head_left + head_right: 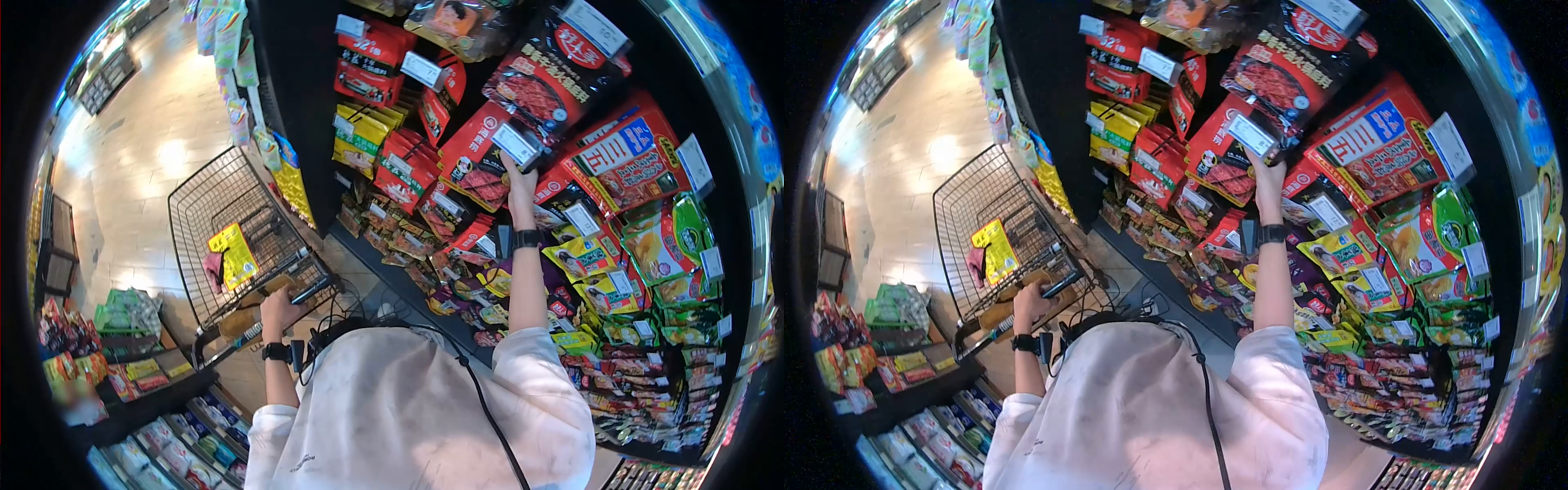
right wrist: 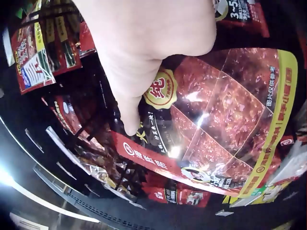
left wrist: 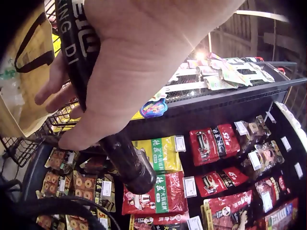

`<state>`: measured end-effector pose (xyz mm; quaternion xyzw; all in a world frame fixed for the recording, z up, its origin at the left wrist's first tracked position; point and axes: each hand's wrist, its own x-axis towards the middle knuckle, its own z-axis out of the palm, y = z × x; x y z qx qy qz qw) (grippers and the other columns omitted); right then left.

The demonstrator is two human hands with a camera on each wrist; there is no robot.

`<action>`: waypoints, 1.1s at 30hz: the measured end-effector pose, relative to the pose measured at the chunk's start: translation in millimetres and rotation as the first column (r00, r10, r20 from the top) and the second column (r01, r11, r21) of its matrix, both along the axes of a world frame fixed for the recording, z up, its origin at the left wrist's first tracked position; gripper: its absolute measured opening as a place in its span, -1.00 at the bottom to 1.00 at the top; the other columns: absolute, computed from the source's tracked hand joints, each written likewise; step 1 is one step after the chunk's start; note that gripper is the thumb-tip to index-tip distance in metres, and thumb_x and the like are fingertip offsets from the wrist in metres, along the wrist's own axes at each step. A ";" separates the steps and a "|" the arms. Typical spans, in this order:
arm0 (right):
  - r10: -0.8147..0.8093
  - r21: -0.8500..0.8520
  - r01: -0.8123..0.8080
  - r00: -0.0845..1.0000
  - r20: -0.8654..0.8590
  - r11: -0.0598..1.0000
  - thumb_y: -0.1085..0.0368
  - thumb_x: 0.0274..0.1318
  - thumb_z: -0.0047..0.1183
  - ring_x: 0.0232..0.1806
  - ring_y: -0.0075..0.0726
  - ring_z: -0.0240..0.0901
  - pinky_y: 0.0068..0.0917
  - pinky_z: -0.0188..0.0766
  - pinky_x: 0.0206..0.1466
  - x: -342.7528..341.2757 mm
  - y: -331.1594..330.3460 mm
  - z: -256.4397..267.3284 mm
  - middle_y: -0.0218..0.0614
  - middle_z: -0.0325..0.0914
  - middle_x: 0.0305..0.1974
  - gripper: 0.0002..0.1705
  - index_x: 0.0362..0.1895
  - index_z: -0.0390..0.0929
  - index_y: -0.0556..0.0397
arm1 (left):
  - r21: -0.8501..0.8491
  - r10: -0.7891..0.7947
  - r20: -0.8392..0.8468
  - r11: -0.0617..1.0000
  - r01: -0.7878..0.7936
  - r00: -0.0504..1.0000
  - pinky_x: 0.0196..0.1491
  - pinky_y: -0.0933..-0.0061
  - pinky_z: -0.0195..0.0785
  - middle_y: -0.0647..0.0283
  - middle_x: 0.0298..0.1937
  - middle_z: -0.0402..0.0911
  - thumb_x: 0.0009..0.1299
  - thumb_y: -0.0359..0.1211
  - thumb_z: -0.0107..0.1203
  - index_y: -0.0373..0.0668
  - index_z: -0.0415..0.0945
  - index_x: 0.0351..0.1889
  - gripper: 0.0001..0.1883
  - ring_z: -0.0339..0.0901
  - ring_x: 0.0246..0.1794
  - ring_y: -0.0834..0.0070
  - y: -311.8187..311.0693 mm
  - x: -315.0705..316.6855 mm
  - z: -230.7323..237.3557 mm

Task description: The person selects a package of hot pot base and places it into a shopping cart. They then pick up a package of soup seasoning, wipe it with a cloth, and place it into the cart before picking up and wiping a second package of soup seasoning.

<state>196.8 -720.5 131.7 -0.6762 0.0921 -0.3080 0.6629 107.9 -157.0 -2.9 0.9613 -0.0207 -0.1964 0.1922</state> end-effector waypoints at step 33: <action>-0.284 -0.601 0.325 0.945 0.165 0.730 0.35 0.32 0.07 0.56 0.07 0.00 -0.08 -0.06 0.63 -52.6 206.4 13.4 0.14 -0.01 0.52 -0.20 0.52 -0.04 0.22 | -0.335 0.319 0.122 0.905 -0.264 0.940 -0.02 0.27 0.51 0.16 -0.09 0.74 -0.05 0.16 0.47 -0.06 0.59 0.15 -0.18 0.69 -0.05 0.20 164.9 -67.6 1.3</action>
